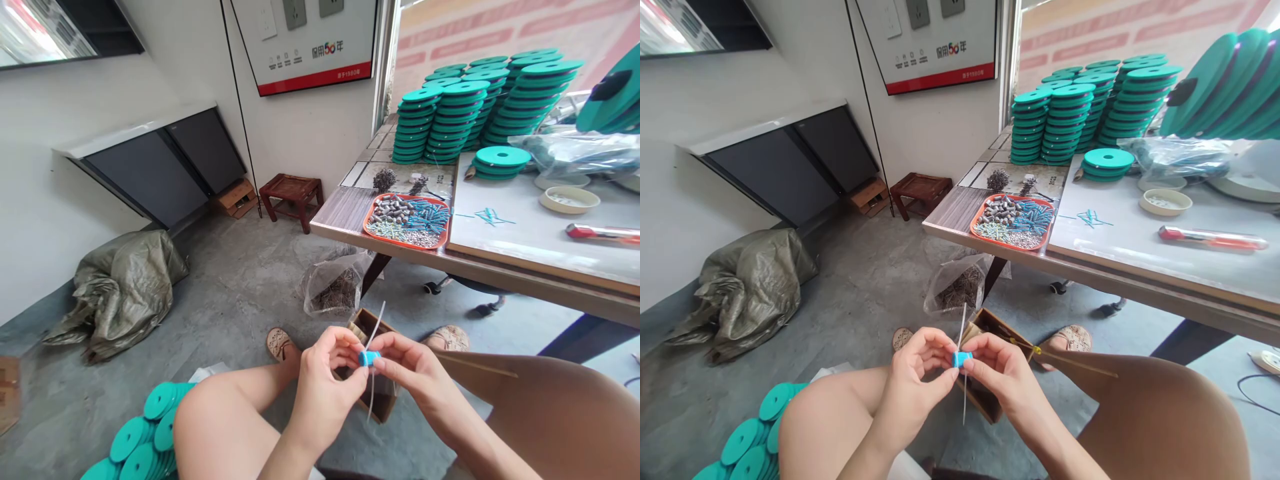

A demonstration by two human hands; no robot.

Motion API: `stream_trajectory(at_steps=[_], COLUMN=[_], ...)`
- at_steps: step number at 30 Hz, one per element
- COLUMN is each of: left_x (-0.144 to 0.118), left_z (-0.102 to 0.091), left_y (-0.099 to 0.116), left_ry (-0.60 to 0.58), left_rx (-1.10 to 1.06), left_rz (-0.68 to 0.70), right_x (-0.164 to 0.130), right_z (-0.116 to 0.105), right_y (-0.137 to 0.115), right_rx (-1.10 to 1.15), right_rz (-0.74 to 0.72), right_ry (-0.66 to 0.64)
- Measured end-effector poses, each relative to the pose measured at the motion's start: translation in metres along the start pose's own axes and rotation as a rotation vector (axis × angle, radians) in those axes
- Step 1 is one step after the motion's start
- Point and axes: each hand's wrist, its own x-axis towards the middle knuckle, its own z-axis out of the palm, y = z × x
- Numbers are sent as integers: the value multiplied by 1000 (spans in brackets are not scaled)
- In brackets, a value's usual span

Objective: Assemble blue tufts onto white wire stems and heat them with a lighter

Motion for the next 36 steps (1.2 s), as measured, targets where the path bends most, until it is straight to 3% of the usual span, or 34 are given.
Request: stream_trajectory(at_steps=[10,15,20,24,36], left_x=[2,3,4,4,9], left_z=[-4,-7,-6,-7,-3], left_y=[-4,-8,-10,-8,5], left_ry=[-32,-36,22,-10,-72], left_rx=[37,16,110,195,335], left_rz=[44,2,150,214,153], right_x=[0,3,4,3,3], right_z=[-1,-1,-1,-2,-4], right_y=[-3,-4,-6,-9,-11], right_rx=[-20,-88,-140,-188,-296], right_rz=[19,9,-16,6,-30], right_ry=[-25,-23,-18,-41,-37])
